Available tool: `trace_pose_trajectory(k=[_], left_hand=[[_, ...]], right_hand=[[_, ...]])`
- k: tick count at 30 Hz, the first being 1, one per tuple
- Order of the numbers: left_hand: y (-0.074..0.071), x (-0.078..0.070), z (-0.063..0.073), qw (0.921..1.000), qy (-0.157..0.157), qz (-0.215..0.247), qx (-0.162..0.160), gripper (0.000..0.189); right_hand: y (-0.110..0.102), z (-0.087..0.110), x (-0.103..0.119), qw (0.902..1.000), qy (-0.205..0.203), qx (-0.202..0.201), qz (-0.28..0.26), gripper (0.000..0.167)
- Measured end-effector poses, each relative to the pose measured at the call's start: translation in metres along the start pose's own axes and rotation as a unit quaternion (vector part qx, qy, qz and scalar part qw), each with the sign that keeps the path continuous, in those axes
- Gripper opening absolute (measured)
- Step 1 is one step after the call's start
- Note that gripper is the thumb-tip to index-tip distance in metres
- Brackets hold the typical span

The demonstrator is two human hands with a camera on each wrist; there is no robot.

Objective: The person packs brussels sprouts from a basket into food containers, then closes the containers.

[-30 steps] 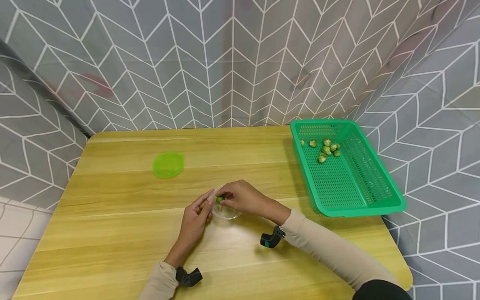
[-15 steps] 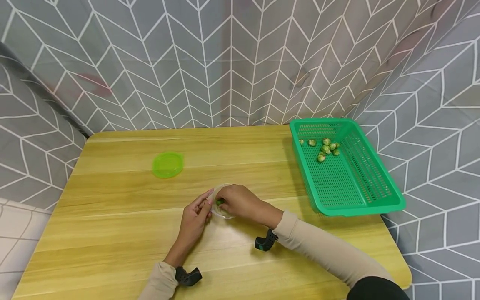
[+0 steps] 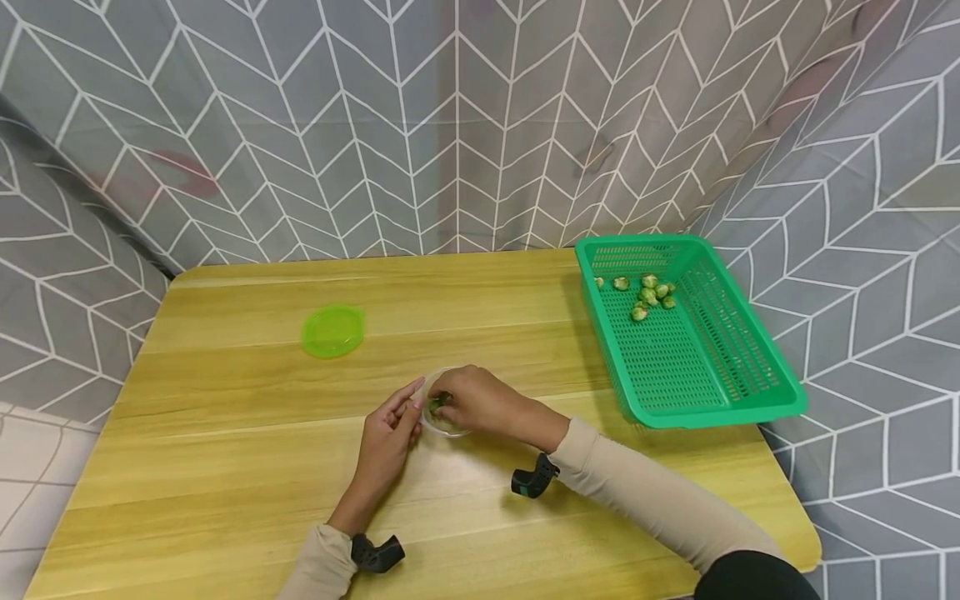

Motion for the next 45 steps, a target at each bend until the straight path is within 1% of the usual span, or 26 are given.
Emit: trace_pose_trajectory(k=[3,6,8,10,14,17,21,26,29,31,35,39,45], left_hand=[[0.0,0.001,0.0,1.0,-0.001,0.002,0.002,0.036],[0.0,0.001,0.0,1.0,-0.003,0.005,0.003,0.036],[0.0,0.001,0.0,0.9999,-0.005,0.009,0.003,0.036],[0.0,0.001,0.0,0.9999,-0.006,0.011,0.003,0.036],[0.0,0.0,0.0,1.0,0.0,0.007,0.004,0.036],[0.001,0.0,0.0,0.9999,0.009,0.002,0.005,0.036],[0.002,0.001,0.0,0.9999,0.015,0.005,0.003,0.036],[0.002,0.003,-0.001,0.9999,0.016,0.006,0.002,0.036],[0.001,0.003,-0.001,0.9999,0.016,0.0,0.0,0.036],[0.001,0.003,-0.001,0.9999,0.016,0.001,-0.001,0.036],[0.002,0.002,-0.001,0.9999,0.016,0.004,0.0,0.036],[0.002,0.002,-0.001,0.9999,0.016,0.004,0.001,0.036],[0.002,0.002,-0.001,0.9998,0.018,0.004,0.003,0.036]], right_hand=[[-0.004,0.002,-0.002,0.9997,0.006,-0.001,-0.024,0.024],[-0.01,0.004,-0.004,0.9976,0.017,-0.002,-0.067,0.025],[-0.015,0.007,-0.005,0.9945,0.025,-0.006,-0.101,0.026],[-0.022,0.01,-0.007,0.9913,0.03,-0.015,-0.127,0.026],[-0.036,0.015,-0.015,0.9871,0.032,-0.045,-0.151,0.026],[-0.047,0.02,-0.025,0.9844,0.038,-0.073,-0.155,0.026],[-0.061,0.031,-0.039,0.9783,0.072,-0.106,-0.163,0.023],[-0.079,0.045,-0.059,0.9681,0.114,-0.145,-0.17,0.021],[-0.089,0.054,-0.07,0.9625,0.132,-0.165,-0.17,0.022],[-0.094,0.06,-0.077,0.9605,0.136,-0.177,-0.166,0.023],[-0.102,0.07,-0.088,0.9563,0.14,-0.192,-0.171,0.025],[-0.109,0.079,-0.095,0.9511,0.157,-0.198,-0.177,0.026],[-0.119,0.095,-0.108,0.947,0.188,-0.22,-0.139,0.027]])
Point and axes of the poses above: each hand's wrist, its own z-axis away from the middle knuckle, its own y-axis out of the palm, x = y × z, the point moved 1 cm from there along -z, towards the middle knuckle, and after that the axes turned 3 degrees about z, right-handed, at the moved point
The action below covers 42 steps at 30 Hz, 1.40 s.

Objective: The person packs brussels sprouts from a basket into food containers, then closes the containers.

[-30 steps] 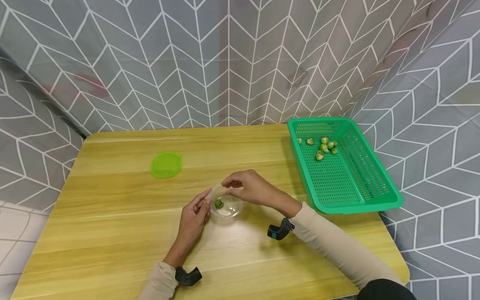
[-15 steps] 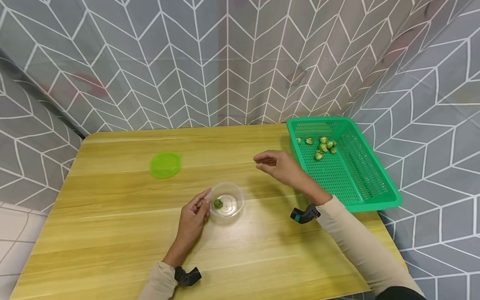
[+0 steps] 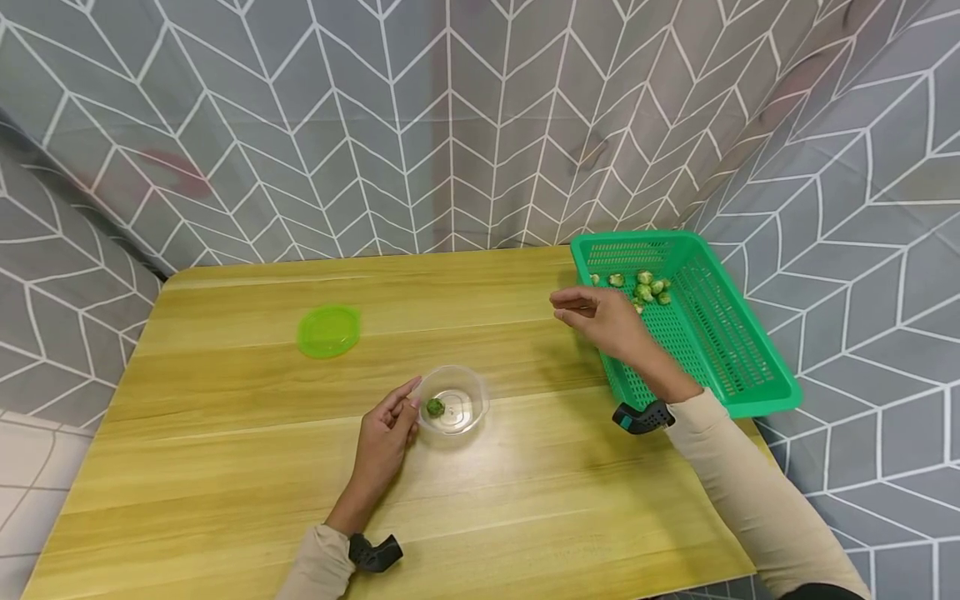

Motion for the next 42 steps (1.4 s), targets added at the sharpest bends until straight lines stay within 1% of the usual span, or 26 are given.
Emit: trace_pose_trajectory(k=[4,6,11,15,21,28,32,36,39,42], left_hand=[[-0.001,-0.001,0.0,1.0,0.002,-0.003,-0.002,0.036],[-0.001,-0.001,0.0,1.0,0.002,-0.003,-0.002,0.036],[-0.001,-0.001,-0.001,1.0,0.003,-0.005,0.003,0.036],[-0.001,-0.002,-0.001,1.0,0.003,-0.003,0.002,0.036],[-0.002,-0.002,-0.001,1.0,0.004,-0.002,0.002,0.036],[-0.002,-0.001,-0.001,1.0,0.001,-0.005,0.002,0.036],[-0.002,-0.001,-0.002,1.0,0.001,-0.008,0.002,0.037],[-0.001,-0.001,-0.001,1.0,-0.007,-0.006,0.0,0.036],[0.0,-0.001,0.0,0.9999,-0.013,-0.001,-0.002,0.036],[0.0,-0.001,0.001,0.9999,-0.013,0.0,-0.004,0.036]], right_hand=[[-0.012,0.0,-0.011,0.9997,0.004,-0.022,0.005,0.026],[-0.018,0.0,-0.016,0.9995,0.013,-0.03,0.007,0.026],[-0.032,0.004,-0.029,0.9983,0.035,-0.044,0.014,0.029],[-0.042,0.005,-0.038,0.9978,0.042,-0.049,0.02,0.03],[-0.053,0.004,-0.056,0.9966,0.051,-0.038,0.052,0.033],[-0.063,0.002,-0.08,0.9924,0.08,-0.032,0.088,0.036],[-0.066,0.001,-0.093,0.9908,0.08,-0.029,0.105,0.037],[-0.069,0.001,-0.101,0.9879,0.091,-0.02,0.124,0.037],[-0.07,0.002,-0.106,0.9859,0.106,-0.009,0.129,0.038],[-0.071,0.001,-0.113,0.9842,0.12,-0.002,0.131,0.04]])
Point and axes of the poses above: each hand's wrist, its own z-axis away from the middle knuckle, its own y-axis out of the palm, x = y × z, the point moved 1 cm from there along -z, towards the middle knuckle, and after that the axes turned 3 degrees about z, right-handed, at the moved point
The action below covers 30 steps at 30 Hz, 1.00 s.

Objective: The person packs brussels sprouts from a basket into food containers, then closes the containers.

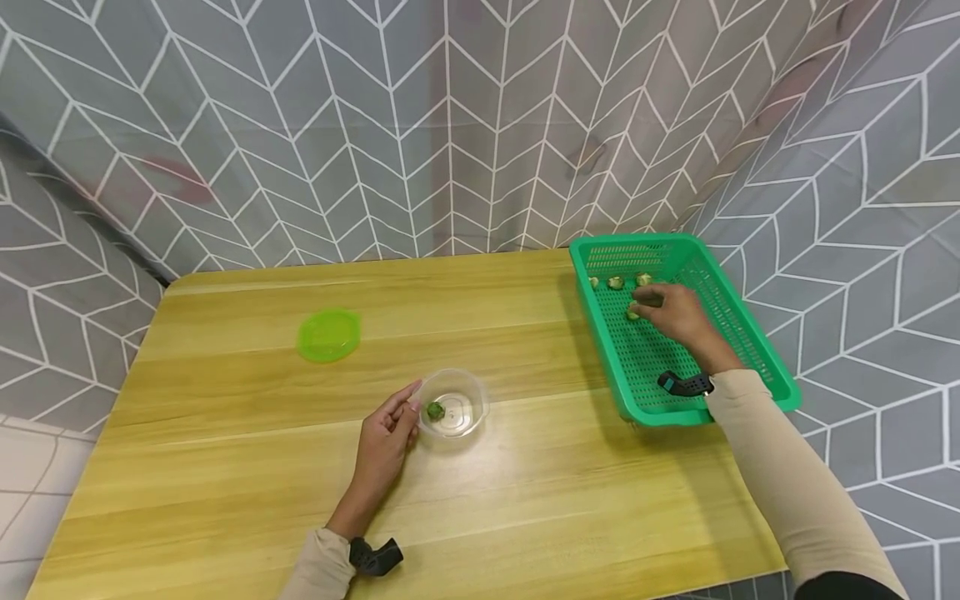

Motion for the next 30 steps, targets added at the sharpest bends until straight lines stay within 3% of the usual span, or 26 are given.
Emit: trace_pose_trajectory(k=[8,18,30], left_hand=[[-0.001,0.0,0.001,1.0,0.005,-0.003,0.002,0.036],[-0.001,0.001,0.001,1.0,0.007,-0.003,-0.001,0.036],[0.0,0.002,0.0,0.9999,-0.001,0.013,-0.002,0.036]], right_hand=[[0.004,-0.003,-0.012,0.9998,0.0,0.0,0.021,0.042],[0.007,-0.008,-0.018,0.9984,0.012,0.038,0.041,0.044],[0.008,-0.014,-0.024,0.9982,0.02,0.05,0.028,0.041]])
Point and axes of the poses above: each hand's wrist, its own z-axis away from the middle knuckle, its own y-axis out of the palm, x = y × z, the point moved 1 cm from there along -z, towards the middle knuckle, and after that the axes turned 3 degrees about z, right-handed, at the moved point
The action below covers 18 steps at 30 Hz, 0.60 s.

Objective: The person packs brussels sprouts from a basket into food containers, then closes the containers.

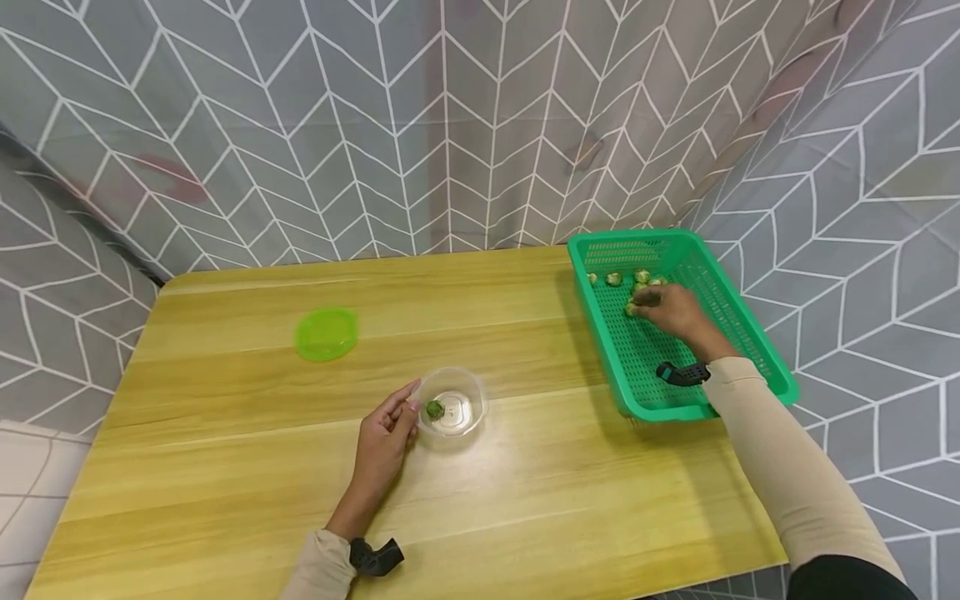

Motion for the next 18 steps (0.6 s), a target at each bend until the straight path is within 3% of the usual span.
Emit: trace_pose_trajectory(k=[18], left_hand=[[-0.004,0.001,0.001,0.9998,0.013,-0.014,0.001,0.035]], right_hand=[[0.013,-0.009,0.002,0.9987,-0.045,-0.012,0.023,0.033]])
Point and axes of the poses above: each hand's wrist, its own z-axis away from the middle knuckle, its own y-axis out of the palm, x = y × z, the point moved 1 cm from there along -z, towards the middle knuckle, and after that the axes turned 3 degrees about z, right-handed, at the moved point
